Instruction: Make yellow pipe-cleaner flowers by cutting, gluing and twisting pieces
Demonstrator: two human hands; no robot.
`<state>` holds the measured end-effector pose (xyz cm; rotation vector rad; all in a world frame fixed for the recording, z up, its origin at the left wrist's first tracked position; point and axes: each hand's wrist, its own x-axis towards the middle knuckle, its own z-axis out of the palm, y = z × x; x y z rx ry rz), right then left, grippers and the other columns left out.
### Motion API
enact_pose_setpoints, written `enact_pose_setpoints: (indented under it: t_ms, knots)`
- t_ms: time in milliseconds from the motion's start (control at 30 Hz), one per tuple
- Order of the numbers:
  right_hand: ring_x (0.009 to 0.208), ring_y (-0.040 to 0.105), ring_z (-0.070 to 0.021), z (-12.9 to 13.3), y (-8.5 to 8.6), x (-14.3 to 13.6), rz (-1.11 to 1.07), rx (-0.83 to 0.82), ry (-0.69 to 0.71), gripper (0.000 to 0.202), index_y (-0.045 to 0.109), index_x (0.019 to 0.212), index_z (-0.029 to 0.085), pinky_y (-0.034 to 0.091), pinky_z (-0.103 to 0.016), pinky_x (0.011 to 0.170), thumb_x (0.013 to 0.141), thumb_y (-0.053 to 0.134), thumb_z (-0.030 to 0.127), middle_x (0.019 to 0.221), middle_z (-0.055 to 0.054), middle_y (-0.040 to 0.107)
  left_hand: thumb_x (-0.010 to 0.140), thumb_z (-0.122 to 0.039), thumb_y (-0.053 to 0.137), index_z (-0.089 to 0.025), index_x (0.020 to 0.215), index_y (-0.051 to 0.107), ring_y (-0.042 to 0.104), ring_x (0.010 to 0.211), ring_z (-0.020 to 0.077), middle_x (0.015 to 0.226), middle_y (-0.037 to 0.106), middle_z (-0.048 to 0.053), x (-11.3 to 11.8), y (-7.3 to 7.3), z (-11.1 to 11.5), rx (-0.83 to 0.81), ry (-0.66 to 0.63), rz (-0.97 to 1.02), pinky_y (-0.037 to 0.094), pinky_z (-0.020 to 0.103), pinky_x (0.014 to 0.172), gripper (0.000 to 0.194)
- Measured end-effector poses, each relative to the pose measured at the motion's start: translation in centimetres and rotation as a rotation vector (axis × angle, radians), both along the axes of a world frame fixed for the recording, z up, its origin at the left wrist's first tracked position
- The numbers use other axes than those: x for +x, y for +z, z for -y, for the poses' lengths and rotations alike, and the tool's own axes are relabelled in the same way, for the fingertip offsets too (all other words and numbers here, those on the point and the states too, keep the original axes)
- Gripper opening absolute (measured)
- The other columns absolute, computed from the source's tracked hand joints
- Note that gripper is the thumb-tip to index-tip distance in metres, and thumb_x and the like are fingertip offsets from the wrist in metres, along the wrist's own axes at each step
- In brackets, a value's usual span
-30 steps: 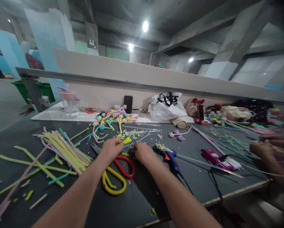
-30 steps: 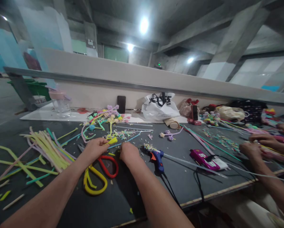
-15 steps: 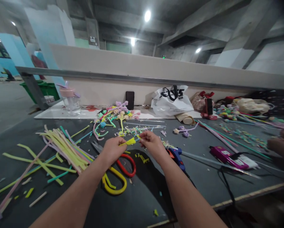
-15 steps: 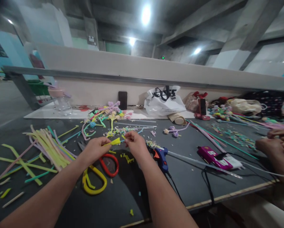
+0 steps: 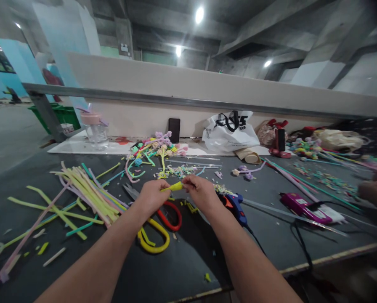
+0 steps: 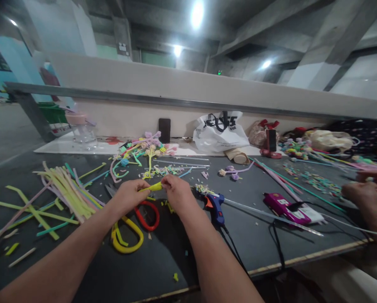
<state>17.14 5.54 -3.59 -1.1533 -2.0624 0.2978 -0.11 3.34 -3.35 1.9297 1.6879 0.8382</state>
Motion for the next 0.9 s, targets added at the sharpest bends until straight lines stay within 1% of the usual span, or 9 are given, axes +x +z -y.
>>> enact_pose_setpoints:
  t_ms: [233,333,533,733,900]
  knots:
    - [0.072,0.055,-0.0145,0.17,0.19,-0.36,0.089,0.086,-0.004,0.013,0.059,0.066,0.020,0.037,-0.024,0.067,0.072,0.059,0.009,0.072,0.000,0.061,0.065,-0.019,0.049,-0.016,0.071,0.067,0.050,0.058,0.0131,0.058,0.059,0.000,0.07,0.34,0.10,-0.001,-0.011,-0.001,0.032,0.022,0.054,0.019]
    - [0.073,0.056,-0.0148,0.09,0.12,-0.60,0.128,0.096,-0.024,0.013,0.060,0.066,0.020,0.034,-0.026,0.068,0.072,0.061,0.009,0.072,0.000,0.063,0.065,-0.018,0.048,-0.016,0.072,0.067,0.051,0.060,0.0132,0.061,0.060,0.000,0.08,0.26,0.09,0.004,-0.017,0.007,0.032,0.022,0.054,0.020]
    - [0.075,0.055,-0.0169,0.13,0.10,-0.56,0.196,0.115,-0.074,0.011,0.061,0.068,0.020,0.030,-0.029,0.068,0.074,0.060,0.011,0.074,-0.002,0.064,0.064,-0.020,0.049,-0.017,0.068,0.066,0.047,0.056,0.0125,0.056,0.056,-0.001,0.14,0.14,0.11,0.003,-0.014,0.020,0.030,0.023,0.053,0.018]
    - [0.075,0.055,-0.0166,0.01,0.01,-0.41,0.223,0.120,-0.060,0.010,0.062,0.069,0.019,0.033,-0.028,0.068,0.074,0.059,0.011,0.073,-0.002,0.063,0.064,-0.021,0.048,-0.017,0.068,0.066,0.045,0.054,0.0120,0.054,0.054,-0.002,0.15,0.41,0.23,-0.006,-0.031,0.039,0.029,0.022,0.052,0.019]
    - [0.075,0.055,-0.0170,-0.22,-0.16,-0.35,0.233,0.121,-0.059,0.011,0.063,0.070,0.019,0.035,-0.028,0.068,0.074,0.058,0.011,0.074,-0.003,0.063,0.065,-0.022,0.047,-0.017,0.069,0.065,0.045,0.054,0.0114,0.054,0.053,-0.003,-0.01,0.33,0.28,-0.006,-0.061,0.059,0.029,0.021,0.051,0.019]
